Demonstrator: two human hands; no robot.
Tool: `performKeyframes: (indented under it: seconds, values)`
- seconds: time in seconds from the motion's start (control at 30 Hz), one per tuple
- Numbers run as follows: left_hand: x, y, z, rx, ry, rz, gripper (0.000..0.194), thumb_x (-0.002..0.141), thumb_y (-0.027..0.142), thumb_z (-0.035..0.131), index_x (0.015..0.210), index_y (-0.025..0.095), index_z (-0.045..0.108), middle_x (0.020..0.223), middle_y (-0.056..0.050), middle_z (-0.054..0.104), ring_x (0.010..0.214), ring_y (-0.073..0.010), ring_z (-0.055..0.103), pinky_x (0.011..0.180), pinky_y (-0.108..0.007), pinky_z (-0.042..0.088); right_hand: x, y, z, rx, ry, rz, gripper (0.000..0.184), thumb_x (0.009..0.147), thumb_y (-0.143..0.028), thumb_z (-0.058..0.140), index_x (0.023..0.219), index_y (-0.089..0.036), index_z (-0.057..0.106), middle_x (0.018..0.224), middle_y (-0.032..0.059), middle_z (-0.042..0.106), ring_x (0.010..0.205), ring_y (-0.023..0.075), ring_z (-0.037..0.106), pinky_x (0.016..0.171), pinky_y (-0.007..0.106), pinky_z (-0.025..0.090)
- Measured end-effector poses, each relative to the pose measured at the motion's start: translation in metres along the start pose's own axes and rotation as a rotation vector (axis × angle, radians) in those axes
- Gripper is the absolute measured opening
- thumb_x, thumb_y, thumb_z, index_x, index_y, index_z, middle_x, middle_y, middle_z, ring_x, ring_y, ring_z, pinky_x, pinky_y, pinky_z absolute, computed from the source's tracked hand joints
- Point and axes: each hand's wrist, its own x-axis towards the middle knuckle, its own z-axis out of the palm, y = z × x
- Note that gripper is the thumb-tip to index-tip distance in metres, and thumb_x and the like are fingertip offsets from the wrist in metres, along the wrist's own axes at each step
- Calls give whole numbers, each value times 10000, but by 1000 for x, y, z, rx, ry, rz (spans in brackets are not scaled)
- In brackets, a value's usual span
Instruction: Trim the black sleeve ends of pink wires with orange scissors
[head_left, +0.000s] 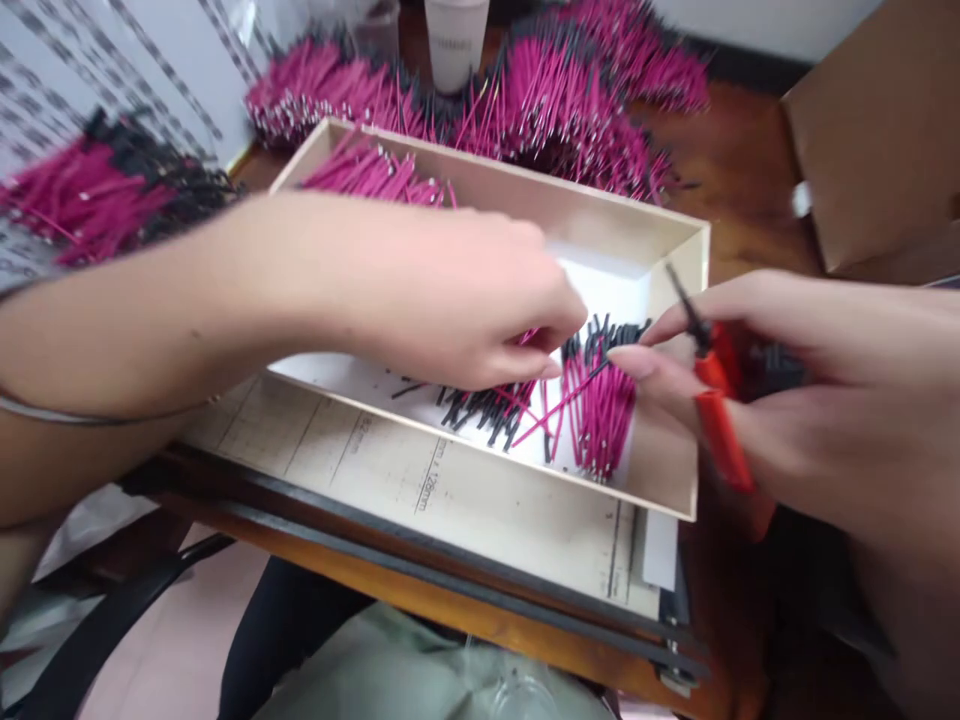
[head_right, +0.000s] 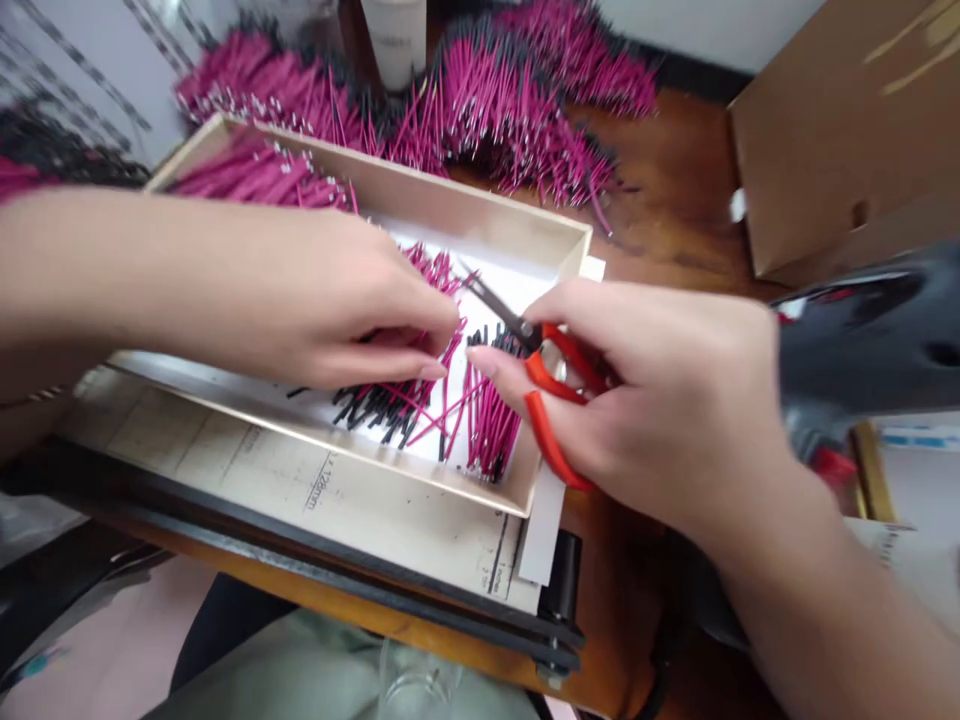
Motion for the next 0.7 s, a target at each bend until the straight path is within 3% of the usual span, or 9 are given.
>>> performKeyframes:
  seconds: [0.13,0.33,0.7]
  values:
    - [0,8,1,-15,-22,-49,240,993,324,577,807,201,665,651,16,623,495,-103,423,561,-299,261,9,-7,0,-6,84,-163,412,1040,-432,626,763,-127,614,575,-12,520,511,55,391,495,228,322]
    - [-4,9,-1,-1,-32,-39,224,1017,301,536,868,201,669,730,6,647,595,-122,516,572,-299,279,9,-8,-2,22,59,-99,439,1042,-475,595,759,-140,624,583,-18,526,499,68,378,492,216,333]
    - [-2,10,0,-3,-42,-51,215,1018,295,540,852,200,638,722,24,637,595,-114,523,564,-303,273,8,-7,1,28,63,-93,446,1044,-468,592,757,-130,641,578,-28,501,509,71,344,486,218,325]
